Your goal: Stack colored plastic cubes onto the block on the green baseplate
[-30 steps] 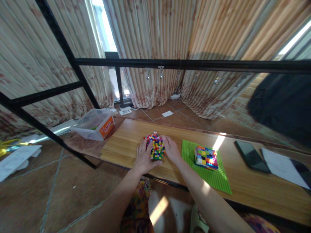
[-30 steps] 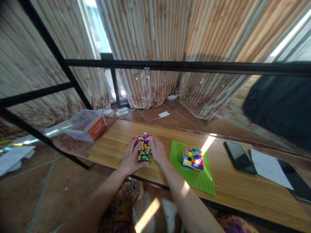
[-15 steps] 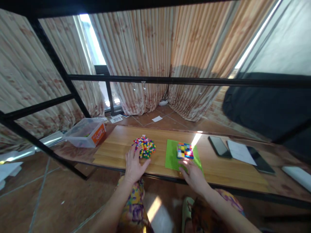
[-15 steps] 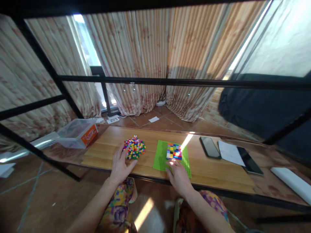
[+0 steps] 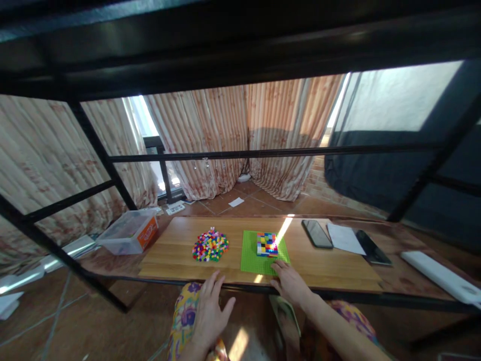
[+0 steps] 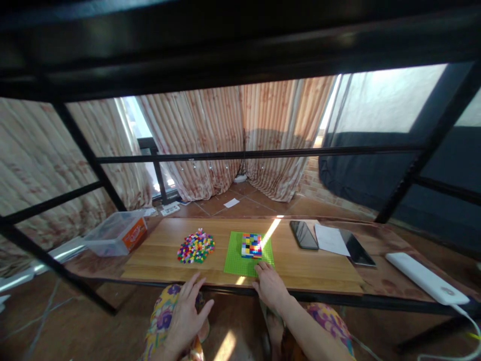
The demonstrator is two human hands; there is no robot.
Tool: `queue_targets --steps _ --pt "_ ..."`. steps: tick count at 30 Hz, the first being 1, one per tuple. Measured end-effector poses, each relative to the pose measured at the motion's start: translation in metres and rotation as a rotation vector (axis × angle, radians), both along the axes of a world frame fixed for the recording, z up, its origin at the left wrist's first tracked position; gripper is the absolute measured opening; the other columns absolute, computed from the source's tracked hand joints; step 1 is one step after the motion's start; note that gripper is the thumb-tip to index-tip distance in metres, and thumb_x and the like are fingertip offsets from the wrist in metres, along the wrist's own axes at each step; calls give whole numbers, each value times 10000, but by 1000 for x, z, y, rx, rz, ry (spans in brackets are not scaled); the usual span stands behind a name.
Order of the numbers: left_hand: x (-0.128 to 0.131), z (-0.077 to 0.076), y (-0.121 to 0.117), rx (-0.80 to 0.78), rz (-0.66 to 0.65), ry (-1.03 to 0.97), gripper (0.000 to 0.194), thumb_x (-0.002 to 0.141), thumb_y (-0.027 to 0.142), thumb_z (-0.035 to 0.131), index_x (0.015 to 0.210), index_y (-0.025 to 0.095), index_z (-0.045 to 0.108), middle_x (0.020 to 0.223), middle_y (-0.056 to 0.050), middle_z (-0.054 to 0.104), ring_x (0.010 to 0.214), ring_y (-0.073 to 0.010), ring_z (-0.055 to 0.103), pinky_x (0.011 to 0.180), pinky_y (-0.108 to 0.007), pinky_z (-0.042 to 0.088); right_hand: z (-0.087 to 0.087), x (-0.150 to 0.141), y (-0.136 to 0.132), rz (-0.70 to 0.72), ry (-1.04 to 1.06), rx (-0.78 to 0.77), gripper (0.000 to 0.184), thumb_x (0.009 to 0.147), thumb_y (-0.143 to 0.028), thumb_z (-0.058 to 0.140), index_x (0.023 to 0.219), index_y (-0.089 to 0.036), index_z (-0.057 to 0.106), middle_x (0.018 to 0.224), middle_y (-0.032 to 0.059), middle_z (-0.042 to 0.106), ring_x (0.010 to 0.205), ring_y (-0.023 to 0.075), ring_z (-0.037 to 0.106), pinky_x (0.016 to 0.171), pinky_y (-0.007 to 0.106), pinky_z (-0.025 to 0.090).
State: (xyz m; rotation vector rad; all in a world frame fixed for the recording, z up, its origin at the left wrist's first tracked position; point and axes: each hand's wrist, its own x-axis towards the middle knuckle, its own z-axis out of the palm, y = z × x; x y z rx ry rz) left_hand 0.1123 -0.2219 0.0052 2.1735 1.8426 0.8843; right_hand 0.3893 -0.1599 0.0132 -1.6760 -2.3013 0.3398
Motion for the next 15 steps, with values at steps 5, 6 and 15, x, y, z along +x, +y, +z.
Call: queue_targets --steps 5,6,15 --pt "-1 2 -13 -11 13 -1 415 817 326 557 1211 204 602 1382 -96 522 1288 -281 481 1079 -488 412 -5 -4 3 16 29 21 393 792 -231 560 1158 -101 624 1223 169 603 1222 292 499 1092 406 333" --pt "-1 2 -17 -19 7 0 413 811 321 562 1205 208 608 1382 -92 525 1287 -279 484 1080 -487 412 -5 -6 3 19 36 27 393 792 -229 561 1158 -99 624 1218 172 605 1219 292 503 1093 407 331" --pt "7 16 -27 -72 0 -18 416 778 248 558 1184 197 632 1331 -103 569 1247 -273 526 1060 -473 441 -4 -18 1 3 62 55 404 778 -208 572 1166 -108 623 1221 179 613 1216 296 513 1088 411 337"
